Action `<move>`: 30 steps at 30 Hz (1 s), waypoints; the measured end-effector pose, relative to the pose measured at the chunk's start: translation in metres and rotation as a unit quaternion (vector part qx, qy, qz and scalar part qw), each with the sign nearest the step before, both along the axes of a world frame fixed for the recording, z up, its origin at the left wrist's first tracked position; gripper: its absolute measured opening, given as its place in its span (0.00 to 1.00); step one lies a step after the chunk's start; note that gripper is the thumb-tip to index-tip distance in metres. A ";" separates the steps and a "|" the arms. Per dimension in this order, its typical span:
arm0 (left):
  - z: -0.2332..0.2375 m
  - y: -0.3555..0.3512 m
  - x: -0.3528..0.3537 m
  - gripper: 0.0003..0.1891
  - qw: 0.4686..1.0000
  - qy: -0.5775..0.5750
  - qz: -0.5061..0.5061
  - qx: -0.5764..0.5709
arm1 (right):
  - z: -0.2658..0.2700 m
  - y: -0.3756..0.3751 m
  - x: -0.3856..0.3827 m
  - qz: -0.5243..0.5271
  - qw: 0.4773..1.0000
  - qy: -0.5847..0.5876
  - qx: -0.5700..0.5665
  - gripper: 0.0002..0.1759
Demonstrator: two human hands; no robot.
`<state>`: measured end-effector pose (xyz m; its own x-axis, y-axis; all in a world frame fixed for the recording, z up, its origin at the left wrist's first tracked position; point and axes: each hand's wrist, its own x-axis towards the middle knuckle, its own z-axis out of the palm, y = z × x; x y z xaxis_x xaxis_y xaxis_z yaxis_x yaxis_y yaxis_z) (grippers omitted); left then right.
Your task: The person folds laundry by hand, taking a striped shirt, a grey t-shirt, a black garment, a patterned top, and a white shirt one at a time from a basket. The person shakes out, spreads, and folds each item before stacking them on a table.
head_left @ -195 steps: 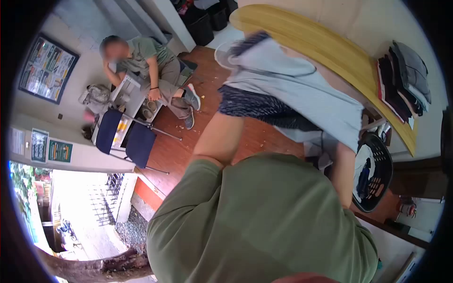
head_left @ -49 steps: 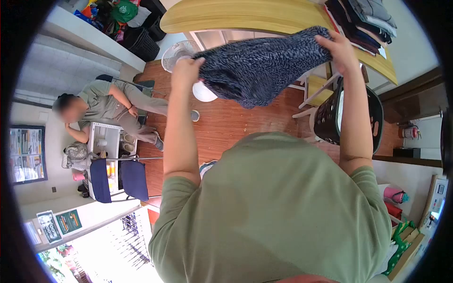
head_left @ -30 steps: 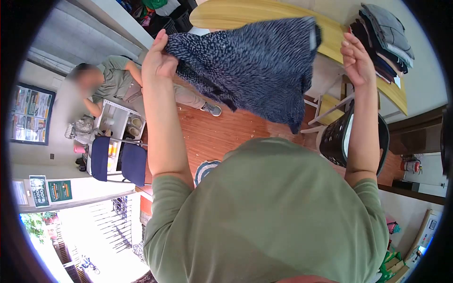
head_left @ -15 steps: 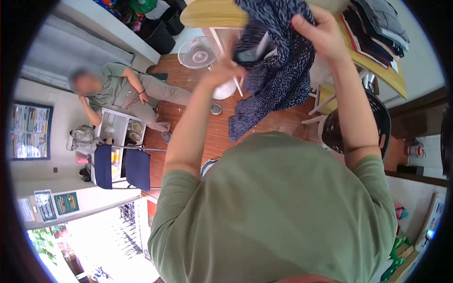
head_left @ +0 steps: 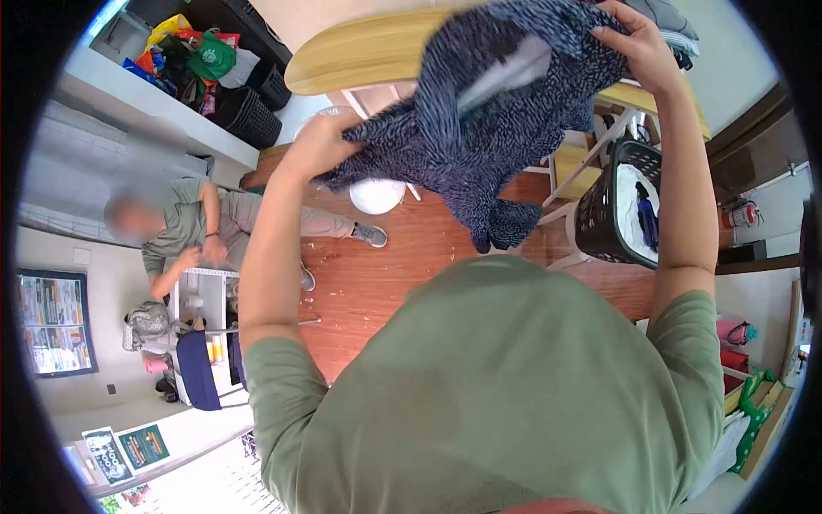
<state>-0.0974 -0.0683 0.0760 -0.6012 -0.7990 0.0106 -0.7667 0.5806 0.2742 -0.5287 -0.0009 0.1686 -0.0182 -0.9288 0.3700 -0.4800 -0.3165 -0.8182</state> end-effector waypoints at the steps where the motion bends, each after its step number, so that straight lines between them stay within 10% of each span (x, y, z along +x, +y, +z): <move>1: -0.001 -0.006 0.008 0.19 0.991 0.126 0.040 -0.013 | -0.032 -0.034 -0.057 0.082 0.991 0.080 -0.072 0.14; 5: 0.034 -0.036 0.027 0.17 0.899 0.384 -0.099 -0.188 | -0.003 0.004 -0.016 -0.059 0.996 -0.047 -0.051 0.08; 10: 0.025 -0.001 -0.003 0.20 0.960 0.243 -0.130 0.042 | -0.085 -0.013 -0.052 -0.011 0.951 0.227 -0.209 0.15; 12: 0.020 -0.014 0.026 0.19 0.971 0.211 -0.110 -0.014 | -0.060 -0.004 -0.047 0.025 0.950 0.303 0.068 0.14; 16: 0.029 -0.029 0.049 0.11 0.922 0.377 -0.008 -0.088 | -0.063 -0.016 -0.063 -0.076 0.984 -0.159 0.005 0.14; 18: 0.034 -0.043 0.049 0.12 0.843 0.538 0.010 0.008 | -0.041 -0.014 -0.015 -0.028 0.996 -0.072 -0.053 0.16; 20: 0.022 -0.053 0.050 0.16 0.952 0.263 -0.012 -0.154 | -0.049 -0.023 -0.016 0.060 0.989 0.118 0.062 0.15; 22: 0.020 -0.057 0.067 0.15 0.973 0.224 0.025 -0.054 | -0.043 -0.021 -0.035 -0.018 0.957 0.261 0.127 0.14; 25: 0.031 -0.042 0.065 0.08 0.893 0.438 -0.023 0.106 | -0.053 -0.010 -0.042 -0.114 0.993 0.000 0.013 0.15; 30: 0.048 -0.008 0.047 0.07 0.979 0.198 0.017 0.049 | -0.037 0.020 -0.092 0.115 0.972 0.189 0.083 0.14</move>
<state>-0.0501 -0.0766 0.1237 -0.5389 -0.8269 0.1605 -0.6072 0.5134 0.6064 -0.6203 0.0190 0.1318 0.3055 -0.9395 0.1552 -0.6887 -0.3305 -0.6453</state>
